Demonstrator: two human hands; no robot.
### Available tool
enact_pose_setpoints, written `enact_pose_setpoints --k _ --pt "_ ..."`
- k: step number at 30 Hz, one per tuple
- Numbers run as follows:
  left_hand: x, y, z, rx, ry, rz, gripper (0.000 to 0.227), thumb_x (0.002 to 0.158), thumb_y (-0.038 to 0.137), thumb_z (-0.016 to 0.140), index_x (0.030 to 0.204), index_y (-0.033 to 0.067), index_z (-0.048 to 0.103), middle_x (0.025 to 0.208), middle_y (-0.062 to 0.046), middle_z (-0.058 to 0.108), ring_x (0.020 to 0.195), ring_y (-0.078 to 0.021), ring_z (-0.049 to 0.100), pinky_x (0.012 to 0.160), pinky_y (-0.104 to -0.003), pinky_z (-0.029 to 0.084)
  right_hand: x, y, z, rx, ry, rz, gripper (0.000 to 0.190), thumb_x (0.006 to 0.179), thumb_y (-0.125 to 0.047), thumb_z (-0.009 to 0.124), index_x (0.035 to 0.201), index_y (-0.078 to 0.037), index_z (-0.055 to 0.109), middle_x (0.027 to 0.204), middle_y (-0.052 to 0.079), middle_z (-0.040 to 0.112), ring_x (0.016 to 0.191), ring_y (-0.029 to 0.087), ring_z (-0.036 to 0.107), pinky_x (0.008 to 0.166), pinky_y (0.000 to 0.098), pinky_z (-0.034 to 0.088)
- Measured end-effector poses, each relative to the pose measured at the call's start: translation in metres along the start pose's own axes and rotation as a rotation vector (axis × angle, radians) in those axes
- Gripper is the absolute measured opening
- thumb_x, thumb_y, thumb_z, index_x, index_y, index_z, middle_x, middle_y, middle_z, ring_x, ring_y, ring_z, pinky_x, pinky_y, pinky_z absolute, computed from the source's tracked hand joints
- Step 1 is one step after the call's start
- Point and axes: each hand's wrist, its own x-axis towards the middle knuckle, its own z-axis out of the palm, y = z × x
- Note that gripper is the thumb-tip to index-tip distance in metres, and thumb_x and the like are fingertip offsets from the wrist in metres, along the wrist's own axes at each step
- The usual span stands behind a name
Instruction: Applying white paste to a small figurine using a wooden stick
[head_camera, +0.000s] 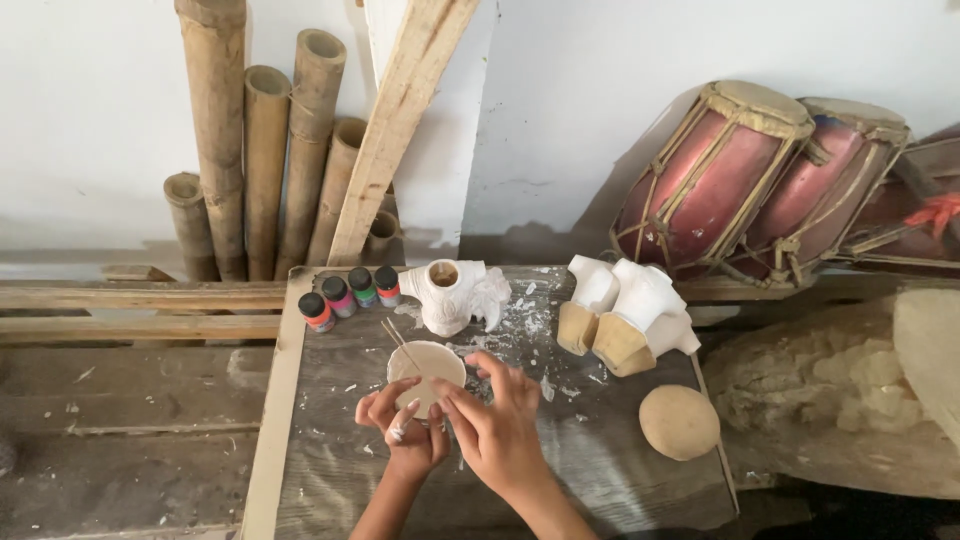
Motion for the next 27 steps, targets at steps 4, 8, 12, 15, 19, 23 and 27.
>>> enact_pose_setpoints --k 4,8,12,15,19,23,27 --pt "0.0 -0.004 -0.001 -0.004 -0.016 0.018 0.045 0.092 0.004 0.05 0.129 0.0275 0.04 0.128 -0.013 0.056 0.113 -0.0177 0.057 0.103 -0.042 0.026 -0.01 0.003 0.002 0.029 -0.006 -0.001 0.024 0.103 -0.03 0.058 0.123 -0.032 0.071 0.133 0.008 0.052 0.106 0.026 0.055 0.086 0.049 0.036" --pt "0.0 0.0 0.0 -0.005 -0.004 0.009 0.043 0.092 0.007 0.052 0.128 0.0265 0.04 0.126 -0.013 0.056 0.109 -0.018 0.062 0.105 -0.043 0.026 -0.015 0.01 0.003 -0.04 -0.008 -0.013 0.029 0.101 -0.033 0.062 0.128 -0.036 0.07 0.134 0.006 0.051 0.107 0.024 0.055 0.089 0.0481 0.037" --pt "0.008 0.002 -0.002 0.001 0.004 0.024 0.041 0.093 0.006 0.051 0.126 0.0253 0.038 0.125 -0.012 0.054 0.109 -0.0178 0.06 0.1 -0.042 0.029 -0.005 0.009 0.005 -0.021 -0.01 -0.027 0.028 0.099 -0.031 0.064 0.126 -0.036 0.07 0.137 0.006 0.052 0.11 0.025 0.056 0.088 0.0486 0.035" --pt "0.009 0.002 -0.005 0.006 -0.012 0.029 0.041 0.094 0.007 0.054 0.127 0.0248 0.037 0.124 -0.014 0.056 0.109 -0.0174 0.06 0.099 -0.043 0.03 0.0 0.008 0.002 0.02 -0.005 -0.007 0.028 0.104 -0.033 0.055 0.126 -0.034 0.072 0.135 0.004 0.052 0.106 0.023 0.055 0.089 0.0451 0.033" --pt "0.011 0.004 -0.006 -0.004 -0.011 0.04 0.043 0.093 0.007 0.053 0.129 0.0259 0.037 0.125 -0.013 0.055 0.109 -0.0173 0.059 0.098 -0.042 0.031 0.001 0.007 0.002 0.024 0.005 -0.011 0.027 0.103 -0.031 0.058 0.125 -0.034 0.073 0.134 0.004 0.052 0.104 0.022 0.055 0.091 0.0459 0.034" --pt "0.013 0.001 -0.003 -0.02 -0.009 0.024 0.042 0.093 0.008 0.054 0.127 0.026 0.037 0.125 -0.013 0.055 0.109 -0.0202 0.054 0.095 -0.042 0.033 0.004 0.01 0.006 0.038 -0.008 -0.016 0.028 0.104 -0.03 0.056 0.126 -0.033 0.073 0.134 0.005 0.053 0.105 0.023 0.056 0.089 0.0447 0.032" --pt "0.007 0.0 -0.004 -0.068 -0.025 -0.008 0.045 0.095 0.007 0.056 0.131 0.0279 0.039 0.128 -0.013 0.053 0.114 -0.0202 0.049 0.096 -0.042 0.033 0.006 0.013 0.006 0.05 0.018 -0.045 0.027 0.102 -0.027 0.06 0.126 -0.032 0.073 0.133 0.005 0.054 0.105 0.023 0.058 0.093 0.0452 0.033"
